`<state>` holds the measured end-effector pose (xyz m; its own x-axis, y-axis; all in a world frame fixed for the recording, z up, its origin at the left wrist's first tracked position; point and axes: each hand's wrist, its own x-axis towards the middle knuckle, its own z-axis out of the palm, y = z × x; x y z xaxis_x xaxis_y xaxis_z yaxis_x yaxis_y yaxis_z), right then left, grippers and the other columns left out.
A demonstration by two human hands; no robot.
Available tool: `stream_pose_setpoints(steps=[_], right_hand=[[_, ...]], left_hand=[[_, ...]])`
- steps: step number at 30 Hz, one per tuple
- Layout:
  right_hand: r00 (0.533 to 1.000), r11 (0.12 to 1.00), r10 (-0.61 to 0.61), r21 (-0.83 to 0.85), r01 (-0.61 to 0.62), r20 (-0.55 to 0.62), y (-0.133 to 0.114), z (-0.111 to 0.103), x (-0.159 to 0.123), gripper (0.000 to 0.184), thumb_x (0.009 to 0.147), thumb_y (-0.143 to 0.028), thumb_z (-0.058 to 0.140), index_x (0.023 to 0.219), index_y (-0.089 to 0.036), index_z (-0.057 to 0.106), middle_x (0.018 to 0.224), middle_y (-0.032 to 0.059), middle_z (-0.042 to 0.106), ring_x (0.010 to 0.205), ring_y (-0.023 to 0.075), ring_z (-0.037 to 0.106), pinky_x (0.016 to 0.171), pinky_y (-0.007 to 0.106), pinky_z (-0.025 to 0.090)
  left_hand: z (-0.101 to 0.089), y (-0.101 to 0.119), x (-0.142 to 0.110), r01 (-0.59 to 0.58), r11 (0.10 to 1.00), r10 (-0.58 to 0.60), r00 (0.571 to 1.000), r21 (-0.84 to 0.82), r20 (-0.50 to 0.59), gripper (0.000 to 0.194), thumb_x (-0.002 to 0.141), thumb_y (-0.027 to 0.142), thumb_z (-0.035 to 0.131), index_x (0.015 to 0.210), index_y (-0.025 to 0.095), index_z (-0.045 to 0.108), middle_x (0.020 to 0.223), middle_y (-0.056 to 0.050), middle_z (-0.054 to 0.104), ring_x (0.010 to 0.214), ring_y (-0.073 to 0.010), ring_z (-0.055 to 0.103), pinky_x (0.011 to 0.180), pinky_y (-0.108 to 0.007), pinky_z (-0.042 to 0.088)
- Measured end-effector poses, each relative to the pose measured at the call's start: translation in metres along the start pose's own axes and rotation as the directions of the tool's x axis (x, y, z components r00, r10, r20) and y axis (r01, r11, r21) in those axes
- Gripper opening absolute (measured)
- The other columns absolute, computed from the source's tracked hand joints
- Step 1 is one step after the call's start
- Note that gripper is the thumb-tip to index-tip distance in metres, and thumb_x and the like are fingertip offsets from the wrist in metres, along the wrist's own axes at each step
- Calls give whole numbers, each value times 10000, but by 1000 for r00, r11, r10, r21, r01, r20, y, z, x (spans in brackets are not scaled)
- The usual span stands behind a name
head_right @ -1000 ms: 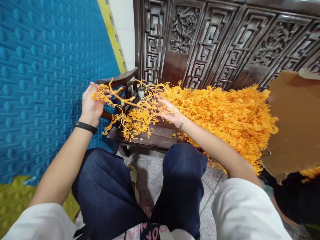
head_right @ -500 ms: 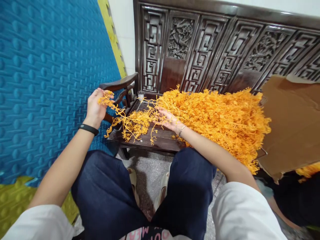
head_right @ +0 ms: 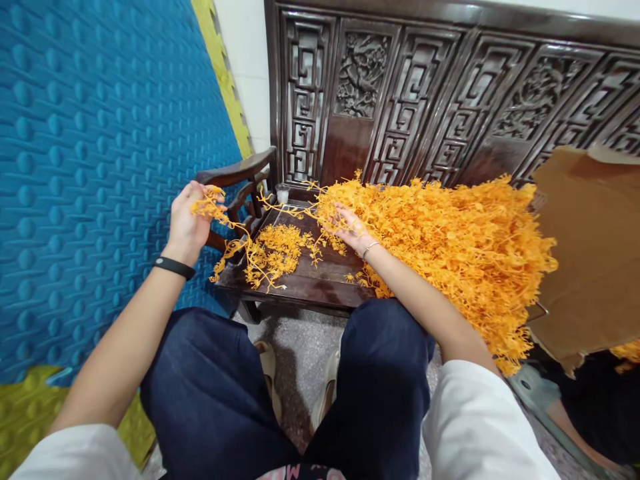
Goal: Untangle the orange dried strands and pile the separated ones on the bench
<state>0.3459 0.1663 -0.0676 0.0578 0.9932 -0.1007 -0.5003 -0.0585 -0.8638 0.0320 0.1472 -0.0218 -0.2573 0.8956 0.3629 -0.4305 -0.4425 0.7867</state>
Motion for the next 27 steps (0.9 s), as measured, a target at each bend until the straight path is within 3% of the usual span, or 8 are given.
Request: stream_pose_setpoints(steps=[5,12,18,27], right_hand=[[996,999,-11,32,13,-85,-3,1,10,131,852,-122,511,833,-222,592,714,-45,616,659,97,592,736,355,593],[997,999,5,-35,-7,-75,6,2,13,119,843,-148,527,833,-242,599,781,-38,621,704,105,596,768,357,576],[998,999,1,-52,-4,-67,8,1,13,131,828,-166,546,830,-275,618,820,-46,650,746,121,607,818,371,561],[997,999,42,0,-42,-62,9,4,11,179,856,-141,500,802,-257,625,695,-48,625,665,113,586,818,387,570]], left_hand=[[0,0,-1,5,1000,-5,1000,5,-4,281,809,391,630,668,160,555,746,-25,646,569,-101,618,561,-221,528],[-2,-3,1,-43,999,42,999,6,34,269,810,398,628,698,160,572,747,-12,632,552,-78,594,518,-184,519],[-4,-5,4,-52,998,53,997,-20,50,262,837,357,602,681,152,554,728,-4,623,536,-85,598,574,-234,553],[-3,-4,3,-43,999,44,998,-31,44,257,857,328,579,671,154,552,714,-1,623,521,-81,597,553,-222,548]])
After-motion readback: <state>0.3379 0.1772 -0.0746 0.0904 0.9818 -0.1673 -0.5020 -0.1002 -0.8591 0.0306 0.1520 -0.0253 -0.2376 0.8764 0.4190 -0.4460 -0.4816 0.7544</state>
